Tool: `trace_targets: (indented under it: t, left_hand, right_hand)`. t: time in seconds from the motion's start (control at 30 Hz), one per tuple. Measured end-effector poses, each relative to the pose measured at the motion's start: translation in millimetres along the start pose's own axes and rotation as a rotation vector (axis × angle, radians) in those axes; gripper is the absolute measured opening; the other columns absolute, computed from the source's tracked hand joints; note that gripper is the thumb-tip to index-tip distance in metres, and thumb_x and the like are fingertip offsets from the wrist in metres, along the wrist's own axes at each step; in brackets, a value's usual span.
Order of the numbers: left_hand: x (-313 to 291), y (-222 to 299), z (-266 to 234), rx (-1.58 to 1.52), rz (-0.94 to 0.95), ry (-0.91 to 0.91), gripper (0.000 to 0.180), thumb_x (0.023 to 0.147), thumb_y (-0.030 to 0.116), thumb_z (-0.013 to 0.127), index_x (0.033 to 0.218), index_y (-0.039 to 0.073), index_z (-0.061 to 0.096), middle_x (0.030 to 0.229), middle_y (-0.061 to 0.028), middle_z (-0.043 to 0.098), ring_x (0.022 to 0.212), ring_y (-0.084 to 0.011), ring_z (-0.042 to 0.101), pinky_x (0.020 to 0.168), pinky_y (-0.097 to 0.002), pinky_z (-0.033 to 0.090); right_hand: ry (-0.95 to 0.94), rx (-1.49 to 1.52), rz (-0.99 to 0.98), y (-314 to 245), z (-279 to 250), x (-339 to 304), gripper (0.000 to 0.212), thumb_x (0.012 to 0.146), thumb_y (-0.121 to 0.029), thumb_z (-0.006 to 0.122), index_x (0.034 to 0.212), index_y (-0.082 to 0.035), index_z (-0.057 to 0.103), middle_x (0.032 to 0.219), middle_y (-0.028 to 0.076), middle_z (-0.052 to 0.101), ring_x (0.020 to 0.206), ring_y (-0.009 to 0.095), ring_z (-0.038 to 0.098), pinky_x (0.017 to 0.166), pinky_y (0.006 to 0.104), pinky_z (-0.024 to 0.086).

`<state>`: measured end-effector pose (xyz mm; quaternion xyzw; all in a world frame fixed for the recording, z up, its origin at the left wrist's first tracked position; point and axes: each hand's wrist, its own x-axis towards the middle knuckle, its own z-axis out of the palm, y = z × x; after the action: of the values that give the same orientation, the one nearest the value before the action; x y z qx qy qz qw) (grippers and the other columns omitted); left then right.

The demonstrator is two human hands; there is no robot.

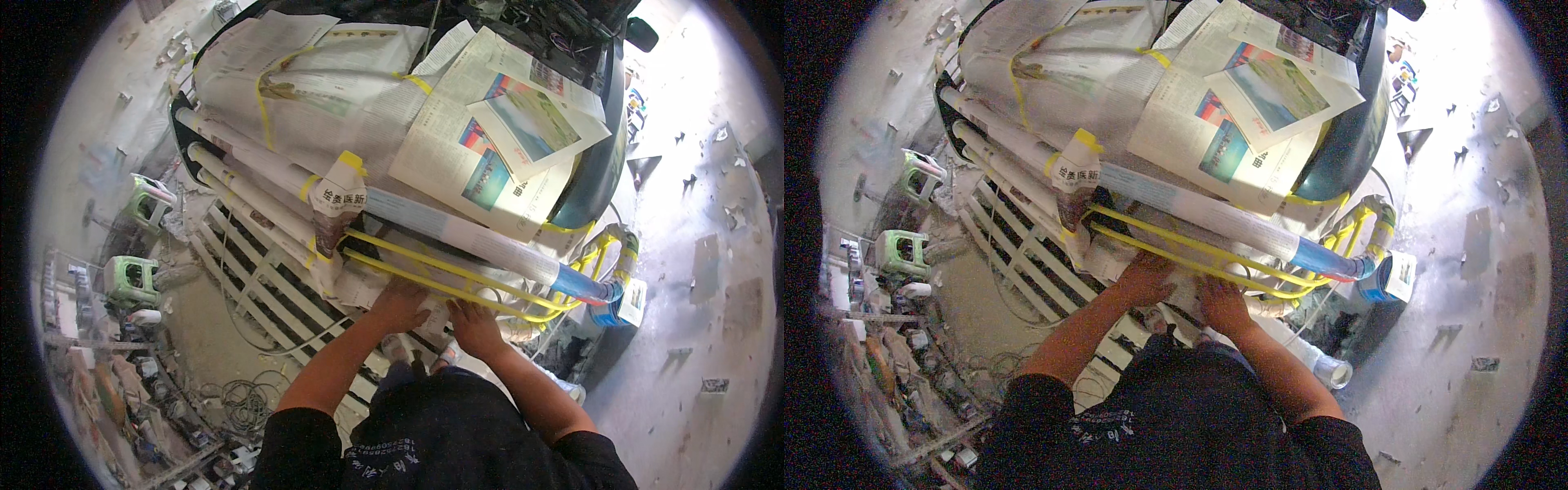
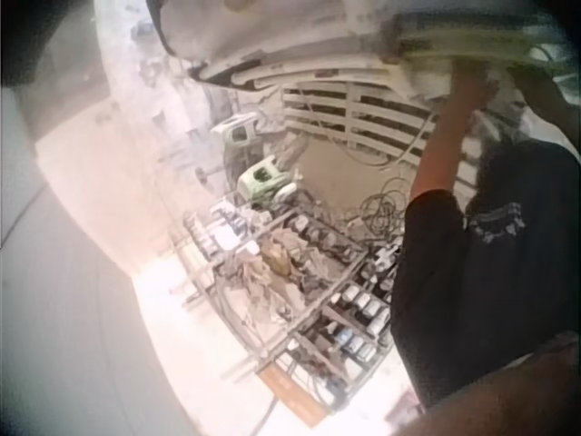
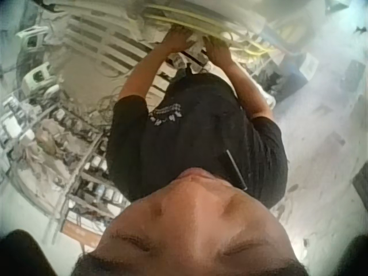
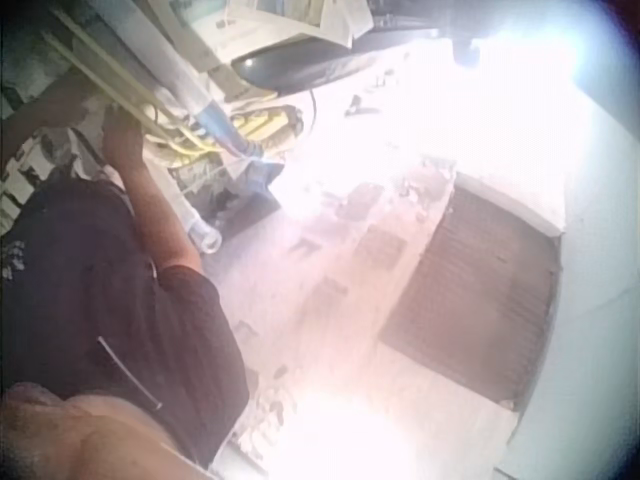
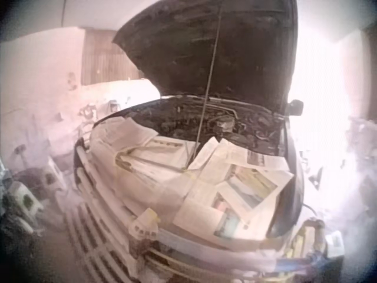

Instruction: The person covers a car bumper with newspaper and secures it using yellow tape. They repeatedly tear tape, place newspaper sheets over the bumper, and press the tape to hold the paper in place.

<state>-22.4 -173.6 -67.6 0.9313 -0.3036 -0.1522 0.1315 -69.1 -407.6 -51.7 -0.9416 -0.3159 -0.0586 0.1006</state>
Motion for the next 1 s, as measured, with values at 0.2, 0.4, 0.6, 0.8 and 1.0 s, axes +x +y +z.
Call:
trace_targets:
  t: [0.2,0.4,0.6,0.8,1.0]
  left_hand:
    - [14,21,-15,0.027,0.087,0.008,0.068,0.084,0.052,0.06,0.134,0.006,0.047,0.142,-0.0188,0.041,0.132,-0.0374,0.036,0.111,-0.0514,0.024]
    - [30,43,-10,-0.092,0.106,0.061,0.07,0.073,0.051,0.07,0.126,0.007,0.056,0.136,-0.0166,0.048,0.127,-0.0351,0.043,0.108,-0.0495,0.031]
    - [31,38,11,-0.092,0.06,-0.016,0.069,0.074,0.049,0.068,0.126,0.004,0.056,0.136,-0.0186,0.048,0.127,-0.0362,0.042,0.109,-0.0495,0.03]
    - [4,34,28,-0.077,0.054,0.244,0.061,0.082,0.038,0.06,0.129,0.0,0.049,0.132,-0.0195,0.048,0.126,-0.037,0.041,0.11,-0.0525,0.027]
    - [-55,26,33,-0.191,-0.421,0.695,0.056,0.081,0.017,0.063,0.13,-0.003,0.044,0.131,-0.027,0.042,0.122,-0.0439,0.04,0.104,-0.0531,0.03]
  right_hand:
    - [0.008,0.025,0.011,0,-2,-2,0.041,0.082,-0.012,0.053,0.122,-0.002,0.055,0.119,0.02,0.058,0.112,0.037,0.054,0.095,0.0486,0.042]
    - [-0.078,0.087,0.046,0,-3,-3,0.041,0.082,-0.012,0.054,0.121,-0.003,0.055,0.122,0.021,0.056,0.114,0.039,0.052,0.097,0.0491,0.041]
    - [-0.175,0.171,0.095,2,-11,-5,0.039,0.082,-0.013,0.053,0.12,-0.003,0.054,0.123,0.022,0.055,0.113,0.038,0.053,0.098,0.0479,0.041]
    - [-0.184,0.193,0.042,-4,-24,-1,0.036,0.081,-0.005,0.05,0.116,-0.001,0.056,0.115,0.021,0.06,0.103,0.038,0.058,0.09,0.0459,0.046]
    - [-0.152,0.182,-0.075,-18,-27,17,0.034,0.081,-0.005,0.05,0.114,-0.001,0.058,0.112,0.017,0.063,0.099,0.036,0.06,0.088,0.0449,0.047]
